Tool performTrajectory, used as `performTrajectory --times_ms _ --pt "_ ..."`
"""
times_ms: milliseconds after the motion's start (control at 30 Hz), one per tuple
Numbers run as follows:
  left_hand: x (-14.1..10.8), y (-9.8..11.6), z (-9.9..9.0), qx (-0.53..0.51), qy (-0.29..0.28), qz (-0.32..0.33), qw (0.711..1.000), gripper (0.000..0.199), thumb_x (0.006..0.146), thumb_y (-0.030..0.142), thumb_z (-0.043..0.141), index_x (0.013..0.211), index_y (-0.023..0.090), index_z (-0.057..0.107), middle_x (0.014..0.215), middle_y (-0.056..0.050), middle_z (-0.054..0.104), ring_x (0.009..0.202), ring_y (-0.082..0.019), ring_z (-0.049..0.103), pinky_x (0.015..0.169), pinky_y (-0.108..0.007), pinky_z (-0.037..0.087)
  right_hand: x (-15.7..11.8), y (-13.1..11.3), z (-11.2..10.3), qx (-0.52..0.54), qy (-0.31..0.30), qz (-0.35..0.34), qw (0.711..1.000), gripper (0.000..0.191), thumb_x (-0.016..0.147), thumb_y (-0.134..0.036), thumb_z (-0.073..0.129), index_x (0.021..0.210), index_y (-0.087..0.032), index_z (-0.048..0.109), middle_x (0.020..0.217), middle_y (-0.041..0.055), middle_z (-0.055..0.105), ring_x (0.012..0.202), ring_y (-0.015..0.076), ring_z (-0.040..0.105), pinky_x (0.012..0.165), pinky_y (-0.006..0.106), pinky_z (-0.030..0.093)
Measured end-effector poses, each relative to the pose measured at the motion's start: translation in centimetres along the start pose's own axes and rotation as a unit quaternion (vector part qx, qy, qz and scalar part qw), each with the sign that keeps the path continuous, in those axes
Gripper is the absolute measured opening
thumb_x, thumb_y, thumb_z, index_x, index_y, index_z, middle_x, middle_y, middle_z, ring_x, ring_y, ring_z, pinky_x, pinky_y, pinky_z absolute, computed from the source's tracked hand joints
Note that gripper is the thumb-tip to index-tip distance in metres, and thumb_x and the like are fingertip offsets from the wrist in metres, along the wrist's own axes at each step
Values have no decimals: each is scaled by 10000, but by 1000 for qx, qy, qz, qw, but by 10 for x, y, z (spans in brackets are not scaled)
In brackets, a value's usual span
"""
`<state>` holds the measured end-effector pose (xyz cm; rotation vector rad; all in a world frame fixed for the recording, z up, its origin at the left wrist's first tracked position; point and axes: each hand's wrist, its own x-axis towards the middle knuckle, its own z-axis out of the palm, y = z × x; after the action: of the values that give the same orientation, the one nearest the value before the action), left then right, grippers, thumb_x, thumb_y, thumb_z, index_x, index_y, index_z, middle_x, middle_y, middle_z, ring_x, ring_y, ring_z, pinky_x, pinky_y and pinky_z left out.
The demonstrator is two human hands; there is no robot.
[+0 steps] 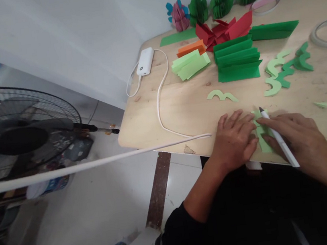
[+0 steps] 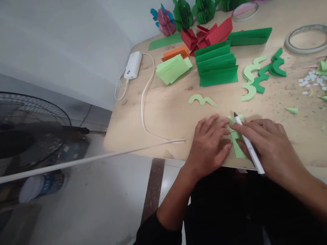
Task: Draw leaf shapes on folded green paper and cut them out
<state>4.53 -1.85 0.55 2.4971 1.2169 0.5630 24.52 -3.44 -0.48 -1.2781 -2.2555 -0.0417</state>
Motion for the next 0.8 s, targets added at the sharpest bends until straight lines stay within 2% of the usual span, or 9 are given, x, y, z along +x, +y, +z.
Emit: performTrajectory --times_ms 100,233,467,600,800 --pt "0 -1 0 7 -23 7 1000 335 966 324 469 1222 157 606 1475 -66 553 1468 -263 347 1204 -520 264 -1 2 1 -4 0 4 1000 334 934 -296 526 1259 -248 587 1033 80 743 933 258 631 779 374 415" --pt "-1 -2 2 18 -43 13 999 361 965 362 474 1240 165 600 1499 -79 525 1490 -271 310 1214 -537 237 -3 3 3 -2 3 -2 1000 426 932 -291 519 1355 -259 544 1027 72 743 938 259 625 779 376 414" --pt "-1 -3 4 24 -35 20 999 379 983 385 435 1236 153 597 1486 -82 539 1467 -280 339 1209 -554 247 -3 5 4 -15 12 -20 1000 487 930 -285 522 1414 -235 506 995 78 739 916 261 608 755 370 408" --pt "-1 -3 4 34 -38 18 999 380 988 389 429 1243 157 589 1490 -64 535 1464 -270 346 1213 -535 247 -3 5 4 -18 8 -21 1000 462 924 -283 530 1382 -219 535 997 90 742 937 265 620 759 374 406" --pt "-1 -3 4 28 -29 18 999 407 970 423 473 1231 135 592 1486 -71 541 1449 -281 365 1203 -536 257 -1 2 2 -5 13 -10 1000 324 925 -285 538 1231 -208 614 1013 107 742 922 260 638 758 376 424"
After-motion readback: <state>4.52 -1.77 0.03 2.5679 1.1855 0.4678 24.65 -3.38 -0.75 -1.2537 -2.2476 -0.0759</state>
